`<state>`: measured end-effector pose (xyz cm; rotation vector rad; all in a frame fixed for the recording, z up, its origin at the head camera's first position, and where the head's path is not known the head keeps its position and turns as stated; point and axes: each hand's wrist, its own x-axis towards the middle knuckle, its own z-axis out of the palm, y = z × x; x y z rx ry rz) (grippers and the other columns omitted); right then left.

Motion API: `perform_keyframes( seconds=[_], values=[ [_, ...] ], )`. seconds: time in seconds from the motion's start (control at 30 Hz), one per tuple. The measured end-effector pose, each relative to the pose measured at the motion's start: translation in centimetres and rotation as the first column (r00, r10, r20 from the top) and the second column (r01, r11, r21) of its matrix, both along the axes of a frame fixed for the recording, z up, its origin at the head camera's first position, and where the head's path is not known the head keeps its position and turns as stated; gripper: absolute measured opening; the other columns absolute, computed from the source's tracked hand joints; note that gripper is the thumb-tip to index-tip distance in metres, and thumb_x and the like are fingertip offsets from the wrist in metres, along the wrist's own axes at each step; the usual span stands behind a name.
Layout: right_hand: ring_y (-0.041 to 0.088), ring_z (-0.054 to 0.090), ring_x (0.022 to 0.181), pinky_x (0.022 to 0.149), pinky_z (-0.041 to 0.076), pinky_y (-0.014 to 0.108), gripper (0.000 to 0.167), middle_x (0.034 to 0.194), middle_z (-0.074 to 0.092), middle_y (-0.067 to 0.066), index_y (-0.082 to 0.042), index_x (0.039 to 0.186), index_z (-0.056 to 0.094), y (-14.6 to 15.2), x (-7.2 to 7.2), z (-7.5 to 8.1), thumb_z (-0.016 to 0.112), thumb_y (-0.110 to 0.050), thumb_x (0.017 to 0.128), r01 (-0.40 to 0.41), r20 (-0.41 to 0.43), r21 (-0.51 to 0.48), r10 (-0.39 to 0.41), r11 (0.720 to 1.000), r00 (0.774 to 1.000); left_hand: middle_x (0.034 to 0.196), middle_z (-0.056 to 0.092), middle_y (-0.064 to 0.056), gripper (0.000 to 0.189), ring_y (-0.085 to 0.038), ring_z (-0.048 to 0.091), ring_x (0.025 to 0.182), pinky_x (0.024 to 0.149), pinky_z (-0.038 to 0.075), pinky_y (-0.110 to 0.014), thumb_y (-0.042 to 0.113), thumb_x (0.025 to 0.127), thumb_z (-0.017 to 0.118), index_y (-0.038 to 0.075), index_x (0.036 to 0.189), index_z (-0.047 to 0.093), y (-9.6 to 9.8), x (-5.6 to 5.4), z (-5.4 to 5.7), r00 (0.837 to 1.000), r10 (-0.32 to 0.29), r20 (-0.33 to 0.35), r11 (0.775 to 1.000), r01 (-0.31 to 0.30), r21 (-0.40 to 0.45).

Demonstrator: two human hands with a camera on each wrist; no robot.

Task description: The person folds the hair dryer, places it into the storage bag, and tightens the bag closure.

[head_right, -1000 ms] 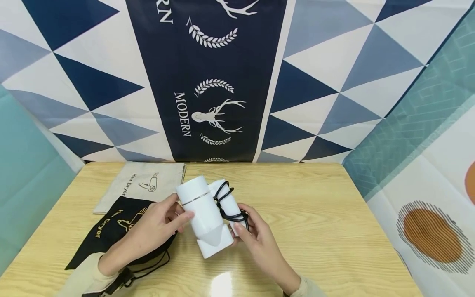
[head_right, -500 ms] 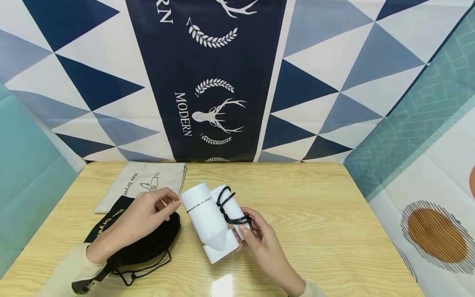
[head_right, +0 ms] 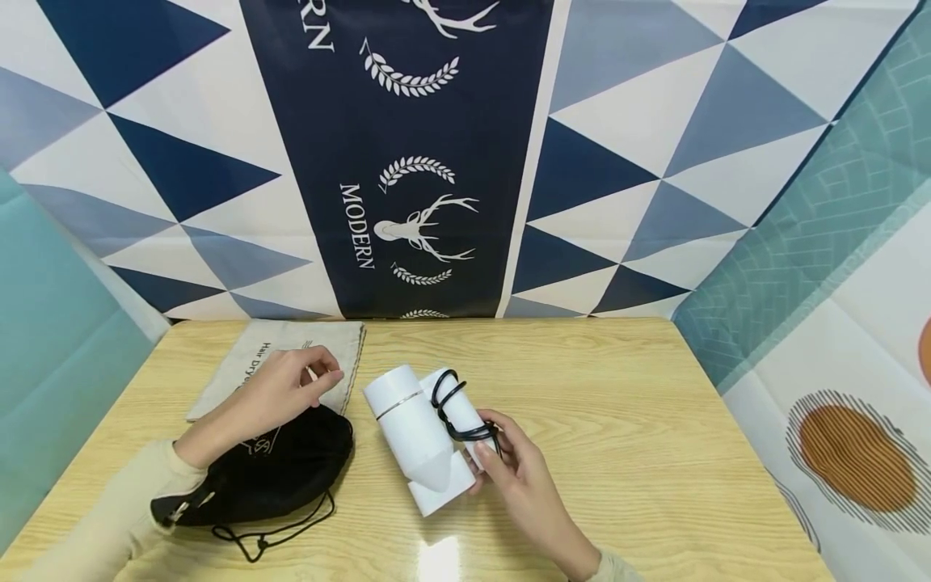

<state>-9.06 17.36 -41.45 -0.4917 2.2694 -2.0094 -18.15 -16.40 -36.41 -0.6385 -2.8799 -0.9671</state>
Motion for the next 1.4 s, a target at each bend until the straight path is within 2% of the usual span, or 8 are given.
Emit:
perform_keyframes(
  seconds=[0.13, 0.3, 0.6, 0.73, 0.97, 1.07, 1.23, 1.4],
  values=[
    [0.019, 0.066, 0.083, 0.074, 0.059, 0.037, 0.039, 0.108, 0.064, 0.025, -0.003, 0.142, 0.044, 0.1, 0.1, -0.2, 0.050, -0.013, 0.105, 0.020, 0.027, 0.016, -0.020, 1.000, 0.999, 0.078, 0.066, 0.004, 0.012, -0.009, 0.055, 0.061, 0.056, 0.047, -0.029, 0.022, 0.097, 0.065, 0.012, 0.092, 0.069, -0.2, -1.5, -0.3, 0.999, -0.006, -0.034, 1.000, 0.005, -0.030],
    [0.020, 0.066, 0.083, 0.075, 0.059, 0.037, 0.039, 0.110, 0.064, 0.025, -0.004, 0.142, 0.044, 0.3, 0.1, -0.6, 0.050, -0.014, 0.105, 0.039, 0.042, 0.024, -0.040, 0.999, 0.998, 0.076, 0.065, 0.005, 0.013, -0.009, 0.055, 0.062, 0.057, 0.046, -0.030, 0.021, 0.097, 0.065, 0.011, 0.089, 0.068, -0.4, -3.0, -0.9, 0.999, 0.005, -0.034, 0.998, -0.007, -0.060],
    [0.019, 0.066, 0.080, 0.070, 0.059, 0.039, 0.039, 0.106, 0.063, 0.028, -0.001, 0.142, 0.043, 0.8, 0.2, -1.3, 0.050, -0.011, 0.105, 0.036, 0.039, -0.002, -0.036, 0.999, 0.999, 0.070, 0.063, 0.002, 0.016, -0.012, 0.052, 0.056, 0.056, 0.045, -0.030, 0.022, 0.097, 0.063, 0.008, 0.091, 0.069, -0.4, -5.7, -2.2, 0.998, -0.019, 0.053, 0.984, 0.028, -0.174],
    [0.017, 0.066, 0.076, 0.071, 0.059, 0.038, 0.039, 0.103, 0.063, 0.028, -0.001, 0.142, 0.043, 0.8, 0.3, -1.7, 0.050, -0.010, 0.105, 0.025, 0.050, -0.014, -0.024, 1.000, 0.998, 0.066, 0.060, 0.002, 0.016, -0.013, 0.050, 0.053, 0.056, 0.044, -0.031, 0.022, 0.096, 0.064, 0.009, 0.089, 0.068, -0.3, -6.6, -2.9, 0.996, -0.026, 0.080, 0.979, 0.042, -0.202],
    [0.016, 0.065, 0.079, 0.070, 0.059, 0.038, 0.039, 0.100, 0.063, 0.026, 0.000, 0.142, 0.043, 0.7, 0.4, -2.0, 0.049, -0.009, 0.105, -0.011, 0.051, -0.030, 0.012, 1.000, 0.999, 0.072, 0.063, 0.000, 0.016, -0.016, 0.053, 0.056, 0.057, 0.045, -0.032, 0.022, 0.097, 0.063, 0.009, 0.091, 0.068, 0.0, -7.4, -3.6, 0.994, -0.027, 0.106, 0.959, 0.056, -0.278],
    [0.016, 0.065, 0.078, 0.072, 0.059, 0.037, 0.039, 0.102, 0.064, 0.026, 0.000, 0.142, 0.044, 0.7, 0.5, -2.0, 0.050, -0.010, 0.105, -0.001, 0.057, -0.016, 0.002, 1.000, 0.998, 0.071, 0.060, -0.001, 0.016, -0.016, 0.050, 0.054, 0.056, 0.043, -0.032, 0.022, 0.097, 0.061, 0.008, 0.093, 0.067, 0.2, -7.6, -3.7, 0.987, -0.025, 0.157, 0.951, 0.072, -0.302],
    [0.016, 0.066, 0.078, 0.075, 0.059, 0.035, 0.039, 0.108, 0.065, 0.027, -0.001, 0.142, 0.044, 0.7, 0.7, -2.0, 0.050, -0.011, 0.105, 0.018, 0.067, 0.011, -0.018, 1.000, 0.998, 0.063, 0.049, 0.001, 0.023, -0.014, 0.042, 0.053, 0.053, 0.036, -0.030, 0.026, 0.097, 0.063, 0.009, 0.081, 0.062, 0.5, -7.9, -4.3, 0.955, 0.015, 0.296, 0.920, 0.103, -0.377],
    [0.016, 0.066, 0.076, 0.074, 0.059, 0.036, 0.039, 0.107, 0.064, 0.029, -0.001, 0.142, 0.043, 0.6, 0.6, -2.1, 0.049, -0.011, 0.105, 0.006, 0.055, -0.002, -0.005, 1.000, 0.998, 0.062, 0.047, 0.001, 0.027, -0.015, 0.042, 0.055, 0.055, 0.035, -0.030, 0.027, 0.095, 0.066, 0.013, 0.074, 0.058, 0.5, -8.1, -4.7, 0.940, 0.024, 0.340, 0.869, 0.149, -0.473]
  ],
)
